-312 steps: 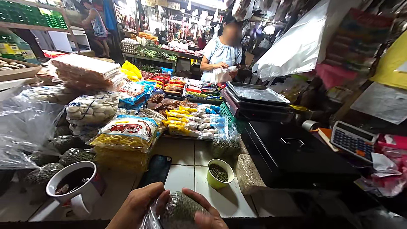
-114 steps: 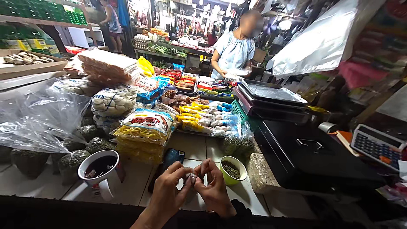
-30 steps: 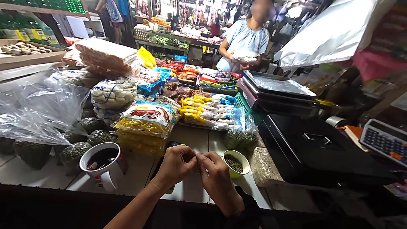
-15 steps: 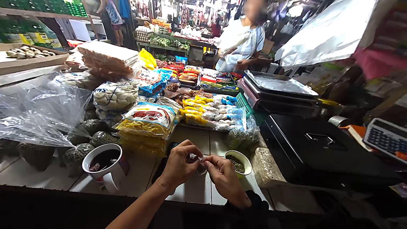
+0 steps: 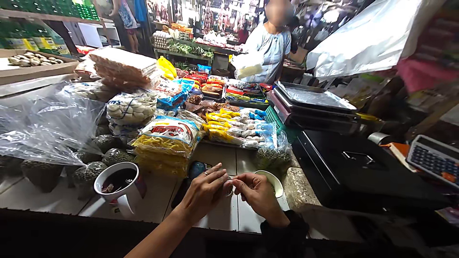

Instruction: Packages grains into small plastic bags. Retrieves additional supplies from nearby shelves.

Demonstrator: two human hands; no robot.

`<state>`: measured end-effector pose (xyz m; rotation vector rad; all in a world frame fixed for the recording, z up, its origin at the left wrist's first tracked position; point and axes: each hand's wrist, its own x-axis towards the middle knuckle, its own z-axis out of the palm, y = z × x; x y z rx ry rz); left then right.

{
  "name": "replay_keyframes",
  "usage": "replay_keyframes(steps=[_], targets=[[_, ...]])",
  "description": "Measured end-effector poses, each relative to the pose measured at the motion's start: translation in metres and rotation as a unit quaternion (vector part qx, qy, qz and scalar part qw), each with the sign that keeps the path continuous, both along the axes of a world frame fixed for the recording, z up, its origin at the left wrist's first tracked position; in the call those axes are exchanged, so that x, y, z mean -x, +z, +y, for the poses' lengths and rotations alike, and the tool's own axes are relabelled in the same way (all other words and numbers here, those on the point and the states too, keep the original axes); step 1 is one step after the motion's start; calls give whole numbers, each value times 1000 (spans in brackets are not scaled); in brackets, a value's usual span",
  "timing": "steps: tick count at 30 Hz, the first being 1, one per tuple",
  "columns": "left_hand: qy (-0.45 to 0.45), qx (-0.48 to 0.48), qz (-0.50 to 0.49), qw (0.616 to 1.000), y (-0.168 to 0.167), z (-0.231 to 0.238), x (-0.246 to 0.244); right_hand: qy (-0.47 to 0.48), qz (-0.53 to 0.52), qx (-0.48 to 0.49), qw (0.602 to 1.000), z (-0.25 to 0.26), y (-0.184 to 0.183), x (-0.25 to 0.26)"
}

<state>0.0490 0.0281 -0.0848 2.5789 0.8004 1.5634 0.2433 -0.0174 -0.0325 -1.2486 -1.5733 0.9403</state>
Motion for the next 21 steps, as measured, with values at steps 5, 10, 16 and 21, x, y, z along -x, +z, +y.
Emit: replay_keyframes(steps=[5, 10, 16, 21], targets=[[-21, 6, 13, 1000, 9, -3, 1, 18, -261, -151, 953, 8, 15, -14], [-22, 4, 24, 999, 11, -2, -1, 116, -415, -56, 901, 22, 48, -24], [-14, -2, 1, 1000, 7, -2, -3, 308, -398, -20, 864, 58, 61, -45], [-14, 6, -6, 1000, 8, -2, -3, 367, -396, -9, 842, 76, 75, -47]])
